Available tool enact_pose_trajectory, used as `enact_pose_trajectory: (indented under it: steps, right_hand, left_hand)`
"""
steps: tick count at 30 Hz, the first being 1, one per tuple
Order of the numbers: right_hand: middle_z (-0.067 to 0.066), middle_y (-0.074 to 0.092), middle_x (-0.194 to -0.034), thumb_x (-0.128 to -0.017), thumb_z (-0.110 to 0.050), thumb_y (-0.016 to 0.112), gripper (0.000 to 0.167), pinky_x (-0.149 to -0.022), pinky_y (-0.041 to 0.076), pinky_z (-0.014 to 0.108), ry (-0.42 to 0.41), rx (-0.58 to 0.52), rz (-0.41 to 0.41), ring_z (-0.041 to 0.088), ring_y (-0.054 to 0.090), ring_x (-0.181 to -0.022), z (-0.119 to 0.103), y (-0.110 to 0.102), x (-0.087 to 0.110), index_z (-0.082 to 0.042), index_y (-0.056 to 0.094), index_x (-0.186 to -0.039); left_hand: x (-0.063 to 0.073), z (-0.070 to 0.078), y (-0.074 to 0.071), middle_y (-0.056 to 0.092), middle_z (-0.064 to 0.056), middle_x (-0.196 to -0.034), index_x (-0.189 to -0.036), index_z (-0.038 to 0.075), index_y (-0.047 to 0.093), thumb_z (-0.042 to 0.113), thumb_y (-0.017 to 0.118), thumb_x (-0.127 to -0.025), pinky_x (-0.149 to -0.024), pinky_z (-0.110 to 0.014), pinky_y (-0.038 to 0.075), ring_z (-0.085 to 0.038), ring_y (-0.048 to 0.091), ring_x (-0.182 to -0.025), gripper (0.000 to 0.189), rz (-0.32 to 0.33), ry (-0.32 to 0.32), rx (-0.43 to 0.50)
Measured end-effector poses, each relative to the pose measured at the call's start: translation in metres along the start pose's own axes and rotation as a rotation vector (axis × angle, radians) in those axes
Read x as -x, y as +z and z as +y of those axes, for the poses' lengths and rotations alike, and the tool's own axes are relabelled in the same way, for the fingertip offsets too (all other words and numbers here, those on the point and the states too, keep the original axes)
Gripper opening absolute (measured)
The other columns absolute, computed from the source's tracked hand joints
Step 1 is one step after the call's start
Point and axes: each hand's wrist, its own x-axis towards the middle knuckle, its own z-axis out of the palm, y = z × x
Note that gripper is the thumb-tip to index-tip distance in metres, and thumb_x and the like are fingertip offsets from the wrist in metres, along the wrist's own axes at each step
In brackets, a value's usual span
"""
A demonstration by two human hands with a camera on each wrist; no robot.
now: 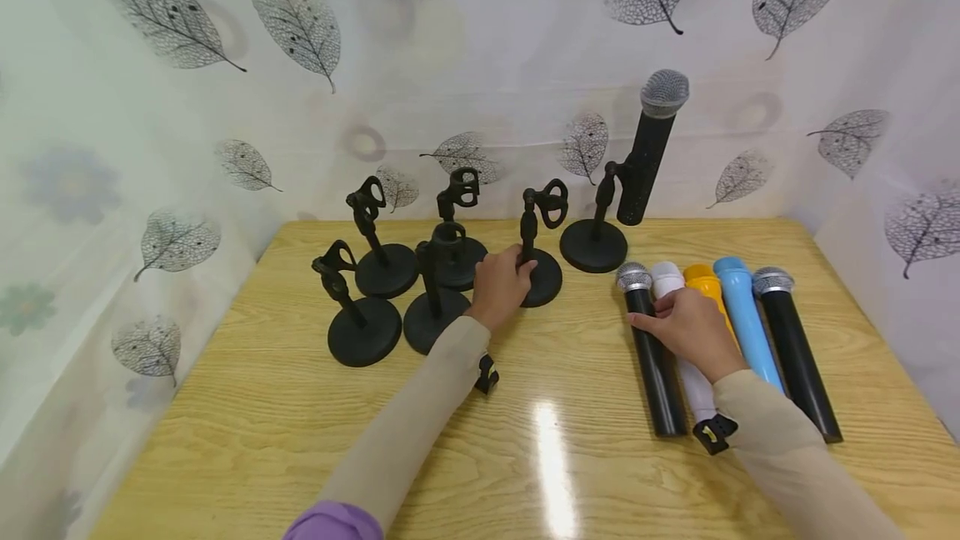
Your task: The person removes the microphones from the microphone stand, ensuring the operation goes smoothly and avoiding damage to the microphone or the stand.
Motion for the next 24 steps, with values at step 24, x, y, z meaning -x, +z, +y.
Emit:
enact_pose_trajectory:
  steps: [24]
  right_hand:
    - [0.031, 0.07, -0.101, -0.091, -0.041, 0.076, 0.063, -0.07, 0.055, 0.049, 0.011, 0.054, 0.028, 0.038, 0.069, -0.084, 0.006, 0.0, -0.004, 0.018, 0.064, -0.11]
  left_hand:
    - [-0.022, -0.005, 0.003, 0.076, -0.007, -0.097, -0.11, 0.006, 0.073, 0.021, 0.069, -0.099, -0.082, -0.043, 0.057, -0.023, 0.074, -0.087, 0.018, 0.014, -0.043, 0.027]
